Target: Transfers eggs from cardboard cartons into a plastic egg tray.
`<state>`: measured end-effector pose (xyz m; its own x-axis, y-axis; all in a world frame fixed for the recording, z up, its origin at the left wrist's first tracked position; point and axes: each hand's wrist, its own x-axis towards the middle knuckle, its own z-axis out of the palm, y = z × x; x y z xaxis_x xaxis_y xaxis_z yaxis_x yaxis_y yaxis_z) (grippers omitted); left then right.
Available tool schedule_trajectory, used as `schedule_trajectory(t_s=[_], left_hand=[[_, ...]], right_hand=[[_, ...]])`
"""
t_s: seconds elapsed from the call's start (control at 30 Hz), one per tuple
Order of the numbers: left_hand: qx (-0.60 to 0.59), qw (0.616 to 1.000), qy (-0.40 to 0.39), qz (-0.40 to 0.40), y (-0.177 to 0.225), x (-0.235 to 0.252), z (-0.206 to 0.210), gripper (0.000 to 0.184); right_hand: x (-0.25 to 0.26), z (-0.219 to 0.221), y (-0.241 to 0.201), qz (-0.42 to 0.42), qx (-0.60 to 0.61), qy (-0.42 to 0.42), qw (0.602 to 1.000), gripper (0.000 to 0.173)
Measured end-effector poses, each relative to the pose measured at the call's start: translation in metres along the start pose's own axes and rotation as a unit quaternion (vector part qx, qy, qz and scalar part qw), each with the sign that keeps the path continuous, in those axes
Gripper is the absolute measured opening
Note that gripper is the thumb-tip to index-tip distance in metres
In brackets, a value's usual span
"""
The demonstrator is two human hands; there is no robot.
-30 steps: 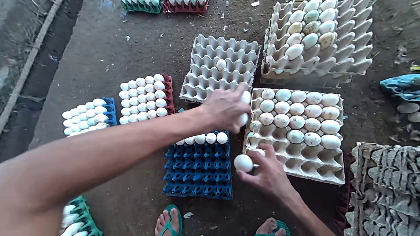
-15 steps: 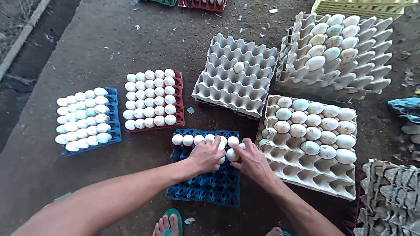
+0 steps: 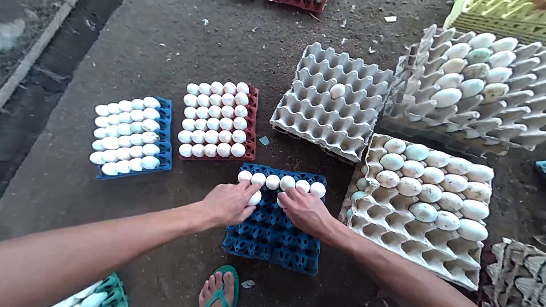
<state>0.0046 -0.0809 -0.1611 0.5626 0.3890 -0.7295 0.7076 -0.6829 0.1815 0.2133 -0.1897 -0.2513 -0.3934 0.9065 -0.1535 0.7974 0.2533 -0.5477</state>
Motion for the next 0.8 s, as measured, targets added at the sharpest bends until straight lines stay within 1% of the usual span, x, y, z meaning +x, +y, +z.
schedule_trajectory(t_s=[0.07,0.13,0.17,0.2,0.23,0.27,0.3,0.33,0.37,0.4,0.43,0.47,0.5,0.53,0.6,0.63,0.67,0.7,0.73,0.8], left_hand=[[-0.045,0.999,0.005,-0.012,0.000,0.012,0.017,0.056],[-0.078,0.997,0.010,-0.001,0.001,0.028,0.030,0.055],[-0.089,0.996,0.010,0.005,0.002,0.035,0.036,0.055],[-0.100,0.995,0.010,0.009,0.003,0.041,0.040,0.056],[-0.112,0.994,0.014,0.011,0.004,0.046,0.043,0.058],[-0.125,0.992,0.022,0.011,0.005,0.050,0.044,0.058],[-0.140,0.990,0.028,0.009,0.004,0.053,0.044,0.060],[-0.159,0.987,0.034,0.002,0.003,0.055,0.043,0.062],[-0.187,0.982,0.037,-0.011,0.000,0.054,0.042,0.064],[-0.235,0.971,0.044,-0.031,-0.005,0.053,0.042,0.063],[-0.300,0.951,0.052,-0.058,-0.012,0.051,0.042,0.057],[-0.377,0.920,0.059,-0.087,-0.019,0.048,0.043,0.050],[-0.453,0.882,0.066,-0.113,-0.027,0.045,0.044,0.044],[-0.526,0.838,0.076,-0.125,-0.035,0.042,0.047,0.041],[-0.664,0.734,0.101,-0.102,-0.050,0.032,0.052,0.031],[-0.709,0.693,0.107,-0.075,-0.056,0.025,0.055,0.029],[-0.729,0.673,0.113,-0.049,-0.062,0.018,0.057,0.030],[-0.723,0.679,0.121,-0.038,-0.066,0.012,0.060,0.034],[-0.695,0.706,0.130,-0.039,-0.068,0.008,0.063,0.040],[-0.596,0.788,0.147,-0.054,-0.073,0.004,0.071,0.051]], right_hand=[[0.003,-0.007,0.002,0.005,0.014,-0.025,1.000,0.030],[-0.001,-0.028,0.011,0.071,0.118,-0.026,0.990,0.033],[-0.003,-0.042,0.017,0.119,0.199,-0.028,0.972,0.032],[-0.007,-0.054,0.025,0.166,0.289,-0.023,0.943,0.033],[-0.009,-0.064,0.031,0.209,0.380,-0.016,0.901,0.036],[-0.011,-0.074,0.034,0.240,0.459,-0.013,0.855,0.039],[-0.012,-0.083,0.034,0.254,0.518,-0.022,0.816,0.037],[-0.013,-0.091,0.032,0.256,0.551,-0.039,0.793,0.031],[-0.011,-0.097,0.028,0.247,0.558,-0.063,0.790,0.027],[-0.007,-0.099,0.024,0.234,0.539,-0.089,0.804,0.033],[-0.001,-0.101,0.017,0.217,0.492,-0.115,0.835,0.040],[0.007,-0.102,0.010,0.199,0.423,-0.142,0.873,0.044],[0.017,-0.101,0.000,0.175,0.347,-0.161,0.907,0.046],[0.028,-0.095,-0.009,0.145,0.282,-0.171,0.933,0.048],[0.050,-0.075,-0.025,0.087,0.209,-0.168,0.959,0.054],[0.060,-0.061,-0.031,0.061,0.186,-0.161,0.967,0.056],[0.069,-0.047,-0.036,0.036,0.158,-0.154,0.975,0.056],[0.075,-0.032,-0.038,0.006,0.125,-0.147,0.981,0.053],[0.079,-0.018,-0.038,-0.031,0.092,-0.137,0.986,0.046],[0.083,0.007,-0.033,-0.097,0.035,-0.108,0.989,0.034]])
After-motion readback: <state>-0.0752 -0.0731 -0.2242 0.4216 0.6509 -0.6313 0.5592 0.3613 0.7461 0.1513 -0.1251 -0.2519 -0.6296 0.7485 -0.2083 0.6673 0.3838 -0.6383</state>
